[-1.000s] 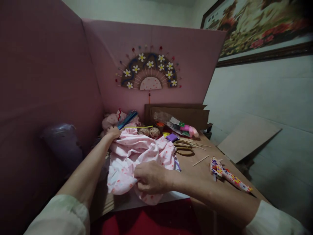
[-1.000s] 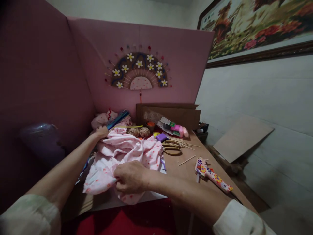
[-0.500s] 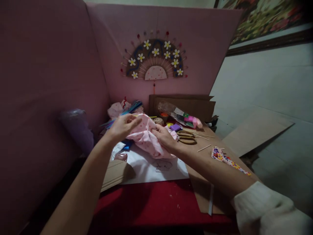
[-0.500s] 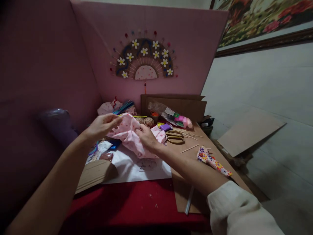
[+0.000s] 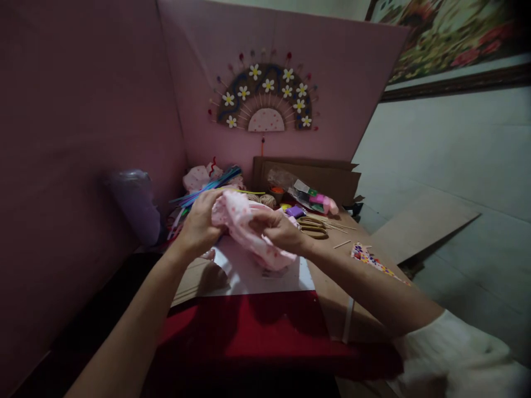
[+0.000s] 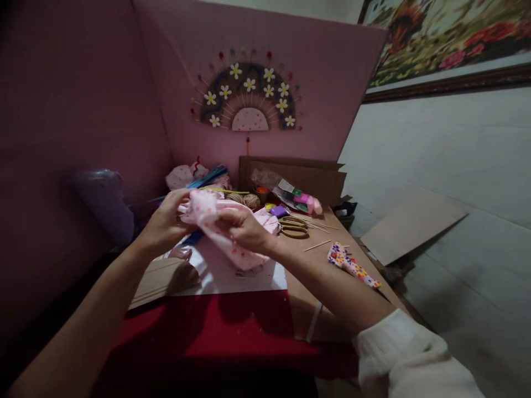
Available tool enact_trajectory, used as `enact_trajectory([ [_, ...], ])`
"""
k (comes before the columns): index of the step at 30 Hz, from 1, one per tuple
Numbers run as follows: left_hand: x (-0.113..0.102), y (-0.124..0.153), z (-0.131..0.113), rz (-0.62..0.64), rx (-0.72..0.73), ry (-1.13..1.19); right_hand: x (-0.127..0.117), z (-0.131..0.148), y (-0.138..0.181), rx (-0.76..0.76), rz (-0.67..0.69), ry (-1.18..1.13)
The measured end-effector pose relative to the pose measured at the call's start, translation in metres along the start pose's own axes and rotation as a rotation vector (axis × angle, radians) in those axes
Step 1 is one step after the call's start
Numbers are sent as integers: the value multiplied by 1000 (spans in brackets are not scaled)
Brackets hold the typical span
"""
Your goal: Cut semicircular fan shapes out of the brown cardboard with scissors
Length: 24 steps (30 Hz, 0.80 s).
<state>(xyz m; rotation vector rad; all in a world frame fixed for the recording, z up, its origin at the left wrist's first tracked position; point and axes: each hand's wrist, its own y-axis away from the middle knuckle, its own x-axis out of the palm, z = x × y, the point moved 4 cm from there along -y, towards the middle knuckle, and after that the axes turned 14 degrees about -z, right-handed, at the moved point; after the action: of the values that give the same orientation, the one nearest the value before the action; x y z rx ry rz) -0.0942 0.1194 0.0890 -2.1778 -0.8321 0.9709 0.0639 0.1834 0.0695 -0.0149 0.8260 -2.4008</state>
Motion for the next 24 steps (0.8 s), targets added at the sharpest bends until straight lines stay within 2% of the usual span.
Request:
enact_trajectory([
  [2, -7, 18, -9, 124, 160, 33, 3, 6, 15, -50, 190, 77],
  [3, -10, 29, -9, 190, 174, -6, 0, 8, 21, -52, 239, 113],
  [4, -15, 41, -6, 232, 173, -98, -7, 9, 25, -41, 237, 148],
  [7, -34, 73, 2, 316, 197, -445, -37, 5, 29, -17, 122, 368],
  [8, -40, 82, 3, 346, 214, -536, -45, 1, 31, -23, 130, 487],
  [11, -53, 100, 4, 383, 231, -724, -56, -20, 41, -36, 269, 762],
  [14, -50, 106, 0, 274, 226, -637, -57, -39, 54, -23, 346, 854],
  [17, -29, 111, -5, 255, 223, -388, -58, -44, 60, 7, 379, 913],
  [19, -14, 114, -6, 321, 195, -353, -60, -42, 53, 23, 352, 944],
  [21, -6, 118, -4, 403, 152, -415, -63, -40, 39, 31, 241, 997],
  [24, -8, 123, -3, 488, 129, -494, -60, -46, 16, 38, 81, 1075],
])
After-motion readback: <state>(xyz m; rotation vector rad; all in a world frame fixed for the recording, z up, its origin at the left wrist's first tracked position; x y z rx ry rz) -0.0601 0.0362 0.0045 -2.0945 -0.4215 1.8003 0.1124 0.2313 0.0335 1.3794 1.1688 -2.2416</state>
